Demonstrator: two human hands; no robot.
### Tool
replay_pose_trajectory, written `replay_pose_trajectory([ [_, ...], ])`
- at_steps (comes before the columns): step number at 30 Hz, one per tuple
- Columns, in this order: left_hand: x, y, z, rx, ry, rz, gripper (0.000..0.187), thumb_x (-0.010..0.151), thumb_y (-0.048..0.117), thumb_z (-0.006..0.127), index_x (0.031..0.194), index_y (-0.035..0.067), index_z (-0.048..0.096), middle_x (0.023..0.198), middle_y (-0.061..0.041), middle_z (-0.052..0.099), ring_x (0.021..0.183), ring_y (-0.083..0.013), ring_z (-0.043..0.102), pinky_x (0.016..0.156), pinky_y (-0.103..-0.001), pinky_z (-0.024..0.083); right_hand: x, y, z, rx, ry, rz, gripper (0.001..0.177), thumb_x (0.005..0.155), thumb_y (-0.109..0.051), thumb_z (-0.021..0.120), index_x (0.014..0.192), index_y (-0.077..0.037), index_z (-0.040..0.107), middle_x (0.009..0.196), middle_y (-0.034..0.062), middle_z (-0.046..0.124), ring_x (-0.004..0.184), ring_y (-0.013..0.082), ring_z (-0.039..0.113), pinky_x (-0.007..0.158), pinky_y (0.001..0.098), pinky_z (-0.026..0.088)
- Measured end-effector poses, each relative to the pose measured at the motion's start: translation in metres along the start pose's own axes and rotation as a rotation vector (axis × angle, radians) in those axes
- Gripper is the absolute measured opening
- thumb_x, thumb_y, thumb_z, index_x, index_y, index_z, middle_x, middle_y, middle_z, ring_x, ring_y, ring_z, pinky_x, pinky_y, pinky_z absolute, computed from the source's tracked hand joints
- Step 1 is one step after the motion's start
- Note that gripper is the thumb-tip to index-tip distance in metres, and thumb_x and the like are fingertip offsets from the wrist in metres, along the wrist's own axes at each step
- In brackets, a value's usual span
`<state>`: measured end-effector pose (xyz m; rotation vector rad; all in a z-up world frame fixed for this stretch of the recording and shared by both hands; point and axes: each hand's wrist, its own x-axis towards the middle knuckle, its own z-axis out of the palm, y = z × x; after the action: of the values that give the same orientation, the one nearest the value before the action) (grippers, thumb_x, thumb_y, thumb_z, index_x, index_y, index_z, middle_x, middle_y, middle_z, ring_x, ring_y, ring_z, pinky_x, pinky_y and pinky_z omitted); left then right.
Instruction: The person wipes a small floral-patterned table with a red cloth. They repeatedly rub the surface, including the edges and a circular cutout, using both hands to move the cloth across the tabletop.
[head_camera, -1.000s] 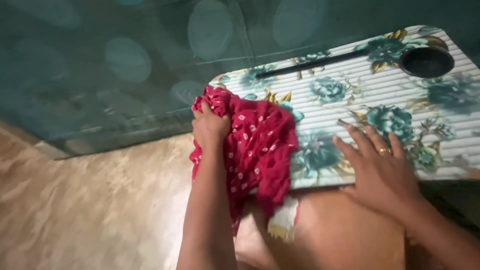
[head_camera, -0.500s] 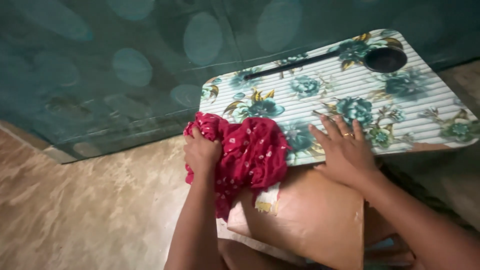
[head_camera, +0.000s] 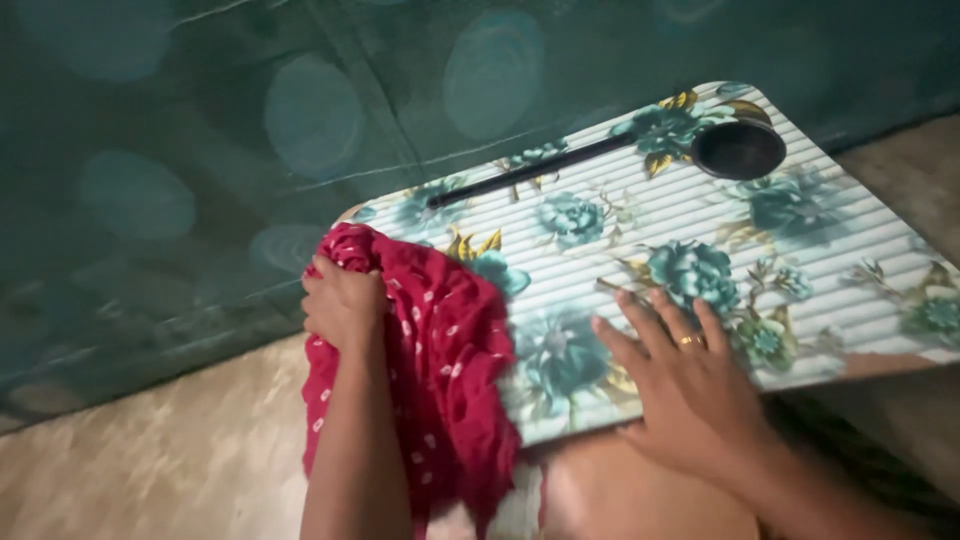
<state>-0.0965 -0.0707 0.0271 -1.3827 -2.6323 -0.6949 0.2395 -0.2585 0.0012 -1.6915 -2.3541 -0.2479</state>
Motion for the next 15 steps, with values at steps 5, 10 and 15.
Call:
replay_pose_trajectory([
  [5, 0.034, 0.022, 0.016, -0.01, -0.004, -0.023, 0.073, 0.082, 0.047, 0.079, 0.14, 0.013, 0.05, 0.133, -0.022, 0.058, 0.117, -0.0449, 0.06, 0.093, -0.058, 0.049, -0.006, 0.013, 0.032, 0.037, 0.201, -0.077, 0.114, 0.06, -0.072, 0.073, 0.155, -0.018, 0.04, 0.165, 0.0181, 0.031, 0.15, 0.0416, 0.027, 0.116, 0.0635, 0.02],
  [10, 0.049, 0.031, 0.025, -0.022, 0.018, -0.019, 0.075, 0.08, 0.05, 0.081, 0.137, 0.012, 0.05, 0.133, -0.021, 0.058, 0.118, -0.0451, 0.06, 0.091, -0.059, 0.05, -0.005, 0.019, 0.043, 0.133, 0.328, -0.158, 0.11, 0.073, -0.085, 0.066, 0.153, -0.015, 0.037, 0.163, 0.0208, 0.028, 0.148, 0.0436, 0.024, 0.114, 0.0644, 0.015],
  [15, 0.045, 0.025, 0.024, -0.018, 0.003, 0.016, 0.07, 0.082, 0.047, 0.079, 0.137, 0.012, 0.053, 0.133, -0.023, 0.059, 0.119, -0.0454, 0.06, 0.096, -0.058, 0.048, -0.011, 0.015, 0.037, 0.064, 0.192, -0.084, 0.117, 0.06, -0.071, 0.075, 0.158, -0.019, 0.037, 0.166, 0.018, 0.03, 0.15, 0.0414, 0.026, 0.118, 0.0629, 0.017],
])
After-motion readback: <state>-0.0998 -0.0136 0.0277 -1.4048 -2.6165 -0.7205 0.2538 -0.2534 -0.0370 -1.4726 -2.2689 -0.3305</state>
